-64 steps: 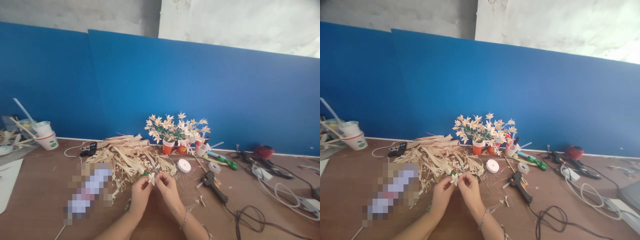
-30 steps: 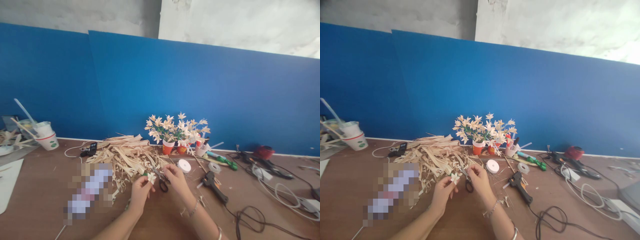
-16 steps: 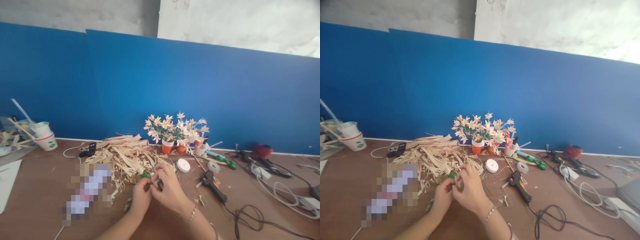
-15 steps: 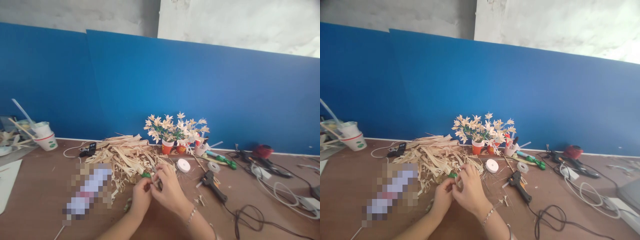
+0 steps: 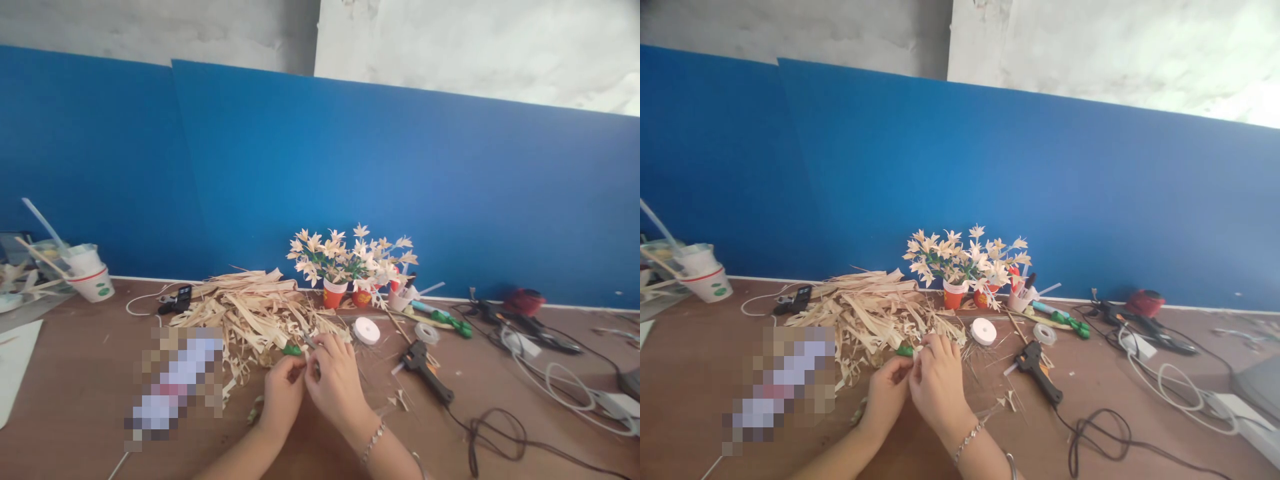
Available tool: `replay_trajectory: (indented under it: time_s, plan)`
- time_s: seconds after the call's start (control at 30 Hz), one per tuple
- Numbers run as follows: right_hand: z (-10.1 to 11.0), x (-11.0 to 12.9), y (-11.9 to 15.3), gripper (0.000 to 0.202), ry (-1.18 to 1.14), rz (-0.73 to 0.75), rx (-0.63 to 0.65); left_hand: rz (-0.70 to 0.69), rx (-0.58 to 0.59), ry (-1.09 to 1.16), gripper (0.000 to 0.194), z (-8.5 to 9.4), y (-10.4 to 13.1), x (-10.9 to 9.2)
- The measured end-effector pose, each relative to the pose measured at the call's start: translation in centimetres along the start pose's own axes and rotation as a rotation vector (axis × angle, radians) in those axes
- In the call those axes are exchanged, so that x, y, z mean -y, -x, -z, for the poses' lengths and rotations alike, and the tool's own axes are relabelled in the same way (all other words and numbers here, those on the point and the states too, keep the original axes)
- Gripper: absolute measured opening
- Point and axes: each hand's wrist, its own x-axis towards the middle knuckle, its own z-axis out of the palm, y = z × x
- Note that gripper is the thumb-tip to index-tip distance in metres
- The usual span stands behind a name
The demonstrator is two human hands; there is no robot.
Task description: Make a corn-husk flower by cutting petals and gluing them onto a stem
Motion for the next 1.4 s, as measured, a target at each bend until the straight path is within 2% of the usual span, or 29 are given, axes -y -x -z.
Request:
replay_trajectory:
  time_s: [0.4,0.57,0.67,0.73,0.83,0.97,1.03,1.1,1.17,1.23,1.3,1.4]
  plan:
    - [-0.3,0.1,0.3,0.014,0.01,-0.013,0.004,-0.084,0.019,-0.024,0.014,0.2,0.0,-0.8]
    - [1.5,0.2,-0.7,0.004,-0.118,-0.027,-0.039,-0.001,-0.017,0.057,0.011,0.3,-0.3,-0.6]
    - [2.8,-1.1,-1.7,0.006,-0.233,-0.136,-0.146,0.099,-0.085,0.136,0.011,0.3,-0.7,-0.5]
    - [3.0,-2.5,-2.2,0.022,-0.268,-0.283,-0.178,0.156,-0.121,0.19,0.013,0.3,-0.8,-0.6]
    - [2.5,-4.4,-2.3,0.028,-0.376,-0.438,-0.079,0.228,-0.112,0.244,0.016,0.2,-0.8,-0.8]
    - [1.8,-5.4,-2.2,0.016,-0.463,-0.472,0.095,0.241,-0.091,0.289,0.017,0.1,-0.7,-1.1]
    - [1.7,-5.3,-2.1,0.01,-0.518,-0.436,0.131,0.245,-0.083,0.305,0.018,0.1,-0.6,-1.1]
    - [1.7,-4.9,-2.0,0.03,-0.614,-0.377,0.179,0.249,-0.073,0.321,0.019,0.1,-0.6,-1.1]
    - [1.5,-4.4,-1.8,0.04,-0.705,-0.362,0.282,0.256,-0.066,0.339,0.02,0.1,-0.6,-1.1]
    - [1.1,-3.8,-1.5,0.037,-0.782,-0.403,0.394,0.257,-0.065,0.356,0.021,0.1,-0.6,-1.1]
    - [0.7,-3.1,-1.3,0.033,-0.881,-0.432,0.451,0.251,-0.061,0.369,0.022,0.1,-0.6,-1.1]
    - [0.7,-2.8,-1.4,0.013,-0.954,-0.403,0.511,0.258,-0.059,0.375,0.022,0.1,-0.6,-1.2]
